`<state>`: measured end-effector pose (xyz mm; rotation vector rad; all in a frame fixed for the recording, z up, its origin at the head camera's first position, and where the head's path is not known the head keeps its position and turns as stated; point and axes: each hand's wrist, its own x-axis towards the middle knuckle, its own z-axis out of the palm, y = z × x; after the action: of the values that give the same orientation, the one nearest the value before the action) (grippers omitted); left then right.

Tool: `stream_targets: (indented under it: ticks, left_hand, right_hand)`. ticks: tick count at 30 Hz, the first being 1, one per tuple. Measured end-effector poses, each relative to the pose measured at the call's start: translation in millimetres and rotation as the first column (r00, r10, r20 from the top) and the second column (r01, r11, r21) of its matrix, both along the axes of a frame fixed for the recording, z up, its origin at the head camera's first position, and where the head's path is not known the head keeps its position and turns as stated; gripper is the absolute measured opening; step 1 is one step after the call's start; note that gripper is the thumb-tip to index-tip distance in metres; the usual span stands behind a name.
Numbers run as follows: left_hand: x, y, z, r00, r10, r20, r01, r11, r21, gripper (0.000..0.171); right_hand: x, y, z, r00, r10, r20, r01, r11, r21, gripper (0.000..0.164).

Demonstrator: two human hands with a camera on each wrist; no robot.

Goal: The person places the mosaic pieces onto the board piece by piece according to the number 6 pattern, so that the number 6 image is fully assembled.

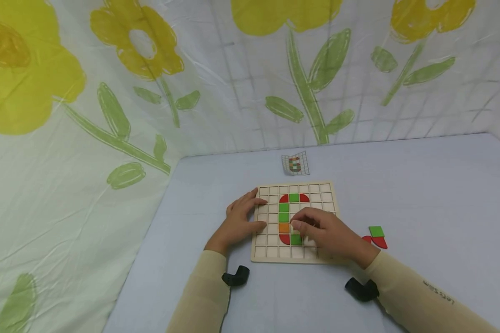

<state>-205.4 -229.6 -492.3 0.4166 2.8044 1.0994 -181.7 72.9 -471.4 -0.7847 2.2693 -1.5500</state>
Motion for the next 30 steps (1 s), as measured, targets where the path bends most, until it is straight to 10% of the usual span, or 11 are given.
stream_targets:
  ticks: [11,30]
  left_hand:
    - [1.9,0,1.0,1.000,-0.002,0.000,0.002,1.000,0.011,0.059]
    - [0.5,1,0.0,1.000,0.004,0.009,-0.004,1.000,0.007,0.058]
  right_hand:
    - [-4.9,8,-1.2,1.000,0.018,0.023,-0.013,0.984,-0.180,0.034]
    - [-9.8,42,4.0,0.995,-0.052,-0.082,0.034,0.978,-0.206,0.039]
